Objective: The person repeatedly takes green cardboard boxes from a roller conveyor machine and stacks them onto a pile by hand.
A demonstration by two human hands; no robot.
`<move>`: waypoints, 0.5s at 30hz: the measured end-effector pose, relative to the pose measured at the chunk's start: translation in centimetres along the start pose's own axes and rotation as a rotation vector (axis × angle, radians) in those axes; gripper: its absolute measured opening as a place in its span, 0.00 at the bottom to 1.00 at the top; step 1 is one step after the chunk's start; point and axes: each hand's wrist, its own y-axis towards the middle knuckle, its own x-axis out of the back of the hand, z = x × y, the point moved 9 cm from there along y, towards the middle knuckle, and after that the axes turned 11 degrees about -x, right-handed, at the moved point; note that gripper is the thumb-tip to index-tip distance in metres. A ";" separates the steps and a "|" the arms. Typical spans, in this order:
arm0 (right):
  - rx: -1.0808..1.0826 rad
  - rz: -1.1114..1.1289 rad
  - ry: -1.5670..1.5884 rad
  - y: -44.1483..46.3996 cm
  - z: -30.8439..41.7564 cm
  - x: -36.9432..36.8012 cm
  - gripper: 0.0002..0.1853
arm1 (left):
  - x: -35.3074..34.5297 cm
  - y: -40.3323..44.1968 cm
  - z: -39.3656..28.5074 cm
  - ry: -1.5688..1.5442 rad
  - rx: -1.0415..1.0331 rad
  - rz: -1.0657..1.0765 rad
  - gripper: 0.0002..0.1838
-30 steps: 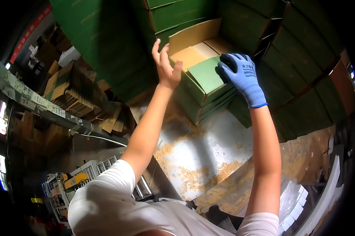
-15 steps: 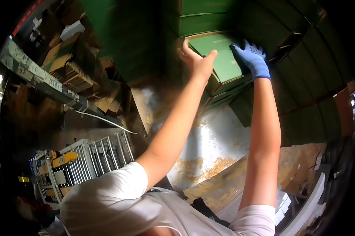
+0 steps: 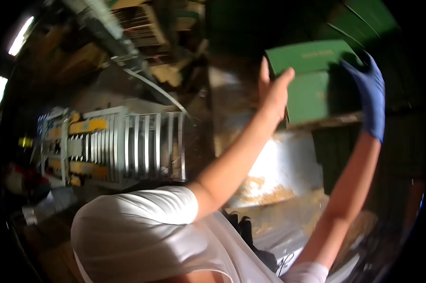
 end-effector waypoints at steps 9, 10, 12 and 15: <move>-0.367 0.819 0.413 -20.5 -2.1 -39.4 0.29 | 27.3 -1.2 -30.3 0.809 -0.391 0.211 0.50; -0.384 0.800 0.546 -26.0 3.5 -43.7 0.27 | 32.9 -2.3 -32.8 0.628 -0.193 0.112 0.48; -0.324 0.818 0.767 -35.7 17.1 -49.9 0.24 | 46.5 -4.2 -38.8 0.938 -0.252 0.053 0.47; -0.693 1.012 1.095 -47.7 28.0 -59.4 0.30 | 60.9 -7.0 -48.7 1.265 -0.130 -0.109 0.44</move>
